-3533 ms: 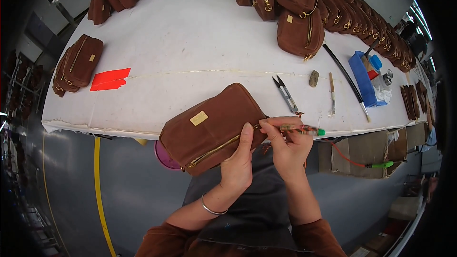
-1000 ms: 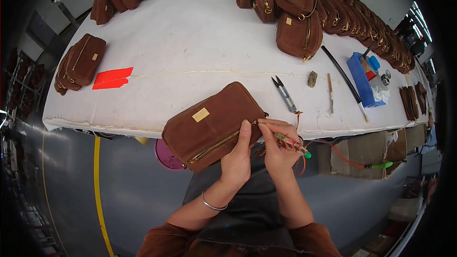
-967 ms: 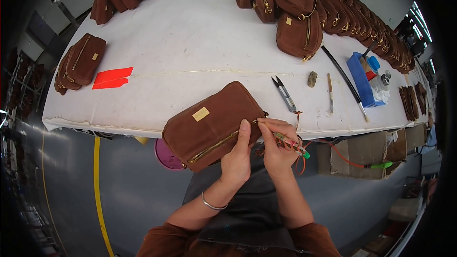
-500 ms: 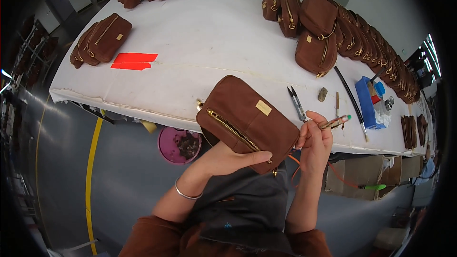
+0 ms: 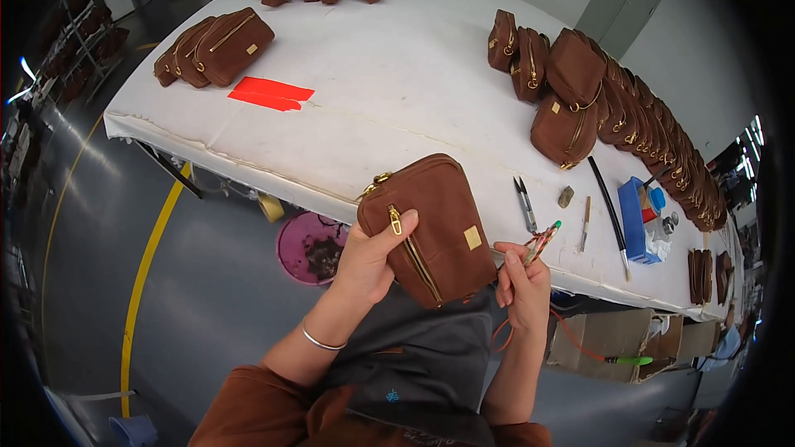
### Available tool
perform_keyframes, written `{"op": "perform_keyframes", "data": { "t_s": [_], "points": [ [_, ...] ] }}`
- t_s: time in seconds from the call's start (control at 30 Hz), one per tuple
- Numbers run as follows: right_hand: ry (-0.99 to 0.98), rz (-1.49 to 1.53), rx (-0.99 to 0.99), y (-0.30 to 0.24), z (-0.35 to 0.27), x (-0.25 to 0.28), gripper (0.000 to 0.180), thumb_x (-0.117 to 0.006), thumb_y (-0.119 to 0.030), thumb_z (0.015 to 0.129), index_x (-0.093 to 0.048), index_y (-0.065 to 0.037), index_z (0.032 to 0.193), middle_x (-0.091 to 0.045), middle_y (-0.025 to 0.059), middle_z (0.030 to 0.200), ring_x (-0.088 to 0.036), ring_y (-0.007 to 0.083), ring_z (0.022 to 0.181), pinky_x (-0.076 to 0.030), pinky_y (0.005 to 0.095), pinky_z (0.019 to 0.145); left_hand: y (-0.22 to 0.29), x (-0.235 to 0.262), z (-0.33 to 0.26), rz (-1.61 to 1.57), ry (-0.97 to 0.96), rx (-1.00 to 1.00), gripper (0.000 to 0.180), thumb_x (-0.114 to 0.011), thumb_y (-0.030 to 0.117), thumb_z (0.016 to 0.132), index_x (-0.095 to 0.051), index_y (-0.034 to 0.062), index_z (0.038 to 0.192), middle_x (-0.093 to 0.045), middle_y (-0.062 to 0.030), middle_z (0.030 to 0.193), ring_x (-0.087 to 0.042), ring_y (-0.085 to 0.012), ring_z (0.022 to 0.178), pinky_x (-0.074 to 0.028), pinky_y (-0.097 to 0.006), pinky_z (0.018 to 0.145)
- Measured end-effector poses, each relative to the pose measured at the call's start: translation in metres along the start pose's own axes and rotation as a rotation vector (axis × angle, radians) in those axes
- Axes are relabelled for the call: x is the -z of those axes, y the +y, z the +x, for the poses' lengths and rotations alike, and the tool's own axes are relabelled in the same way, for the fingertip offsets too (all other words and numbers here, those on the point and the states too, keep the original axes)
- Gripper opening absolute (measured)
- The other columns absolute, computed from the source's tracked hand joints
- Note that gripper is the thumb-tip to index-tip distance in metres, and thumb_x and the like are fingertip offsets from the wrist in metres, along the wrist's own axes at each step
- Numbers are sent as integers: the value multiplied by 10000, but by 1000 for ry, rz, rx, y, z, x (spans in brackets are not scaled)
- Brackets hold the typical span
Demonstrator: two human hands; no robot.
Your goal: Assembling hardware and inspecting small brown leather bags at a workshop table.
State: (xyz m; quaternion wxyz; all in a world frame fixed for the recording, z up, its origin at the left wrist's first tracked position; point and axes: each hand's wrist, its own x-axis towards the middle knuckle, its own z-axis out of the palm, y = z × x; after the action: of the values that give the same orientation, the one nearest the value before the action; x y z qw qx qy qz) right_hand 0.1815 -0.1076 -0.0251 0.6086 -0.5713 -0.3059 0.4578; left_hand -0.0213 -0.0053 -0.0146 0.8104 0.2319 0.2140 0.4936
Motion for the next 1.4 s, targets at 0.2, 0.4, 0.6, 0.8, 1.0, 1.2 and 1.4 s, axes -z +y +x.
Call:
{"op": "perform_keyframes", "data": {
  "t_s": [0.2, 0.4, 0.6, 0.8, 1.0, 1.2, 1.4],
  "points": [
    [-39, 32, -54, 5, -8, 3, 259, -560, -202, 962, -616, 33, 1055, -452, -17, 523, -337, 40, 379, -309, 204, 343, 6, 0, -14, 63, -73, 37, 345, -672, 39, 862, -574, 36, 1193, -635, -46, 1115, -608, -138, 1006, -498, -308, 879],
    [-5, -42, -64, -4, -6, 9, 265, -571, -216, 957, -621, 24, 1058, -461, -18, 523, -332, 38, 371, -278, 199, 337, 16, -3, -25, 19, -131, 90, 348, -673, 26, 855, -574, 25, 1189, -640, -54, 1101, -614, -142, 1001, -504, -313, 871],
    [47, -243, -2, -27, 22, 28, 296, -574, -249, 954, -622, 22, 1062, -493, -10, 544, -358, 40, 377, -274, 195, 343, 21, -2, -34, 3, -199, 156, 368, -664, 24, 854, -560, 19, 1206, -633, -63, 1121, -614, -148, 1009, -505, -320, 873],
    [41, -41, 155, -50, 28, 22, 280, -513, -252, 986, -580, 6, 1069, -605, 52, 723, -508, 63, 548, -431, 201, 467, 27, 7, -31, -76, -318, 227, 325, -583, 108, 921, -542, 14, 1229, -626, -65, 1142, -597, -145, 1044, -480, -313, 908],
    [-79, 135, 232, -51, 14, 7, 232, -536, -186, 973, -581, 21, 1067, -672, 151, 895, -617, 141, 756, -516, 250, 612, 34, -1, -15, 133, -300, 286, 263, -557, 172, 963, -587, -5, 1155, -654, -46, 1069, -620, -98, 941, -510, -273, 838],
    [-126, 158, 286, -54, 5, -19, 162, -588, -57, 919, -576, 36, 1051, -672, 191, 935, -668, 205, 822, -569, 290, 666, 32, -1, 19, 341, -406, 396, 264, -667, 123, 878, -624, -18, 1096, -671, -66, 1015, -627, -110, 915, -516, -274, 813],
    [-99, 82, 278, -50, 25, -44, 83, -607, 0, 889, -579, 44, 954, -669, 173, 878, -685, 213, 792, -591, 285, 689, 29, 0, 57, 503, -455, 461, 336, -754, 23, 754, -647, -27, 1069, -683, -78, 985, -638, -141, 899, -516, -285, 814]
  ]
}}
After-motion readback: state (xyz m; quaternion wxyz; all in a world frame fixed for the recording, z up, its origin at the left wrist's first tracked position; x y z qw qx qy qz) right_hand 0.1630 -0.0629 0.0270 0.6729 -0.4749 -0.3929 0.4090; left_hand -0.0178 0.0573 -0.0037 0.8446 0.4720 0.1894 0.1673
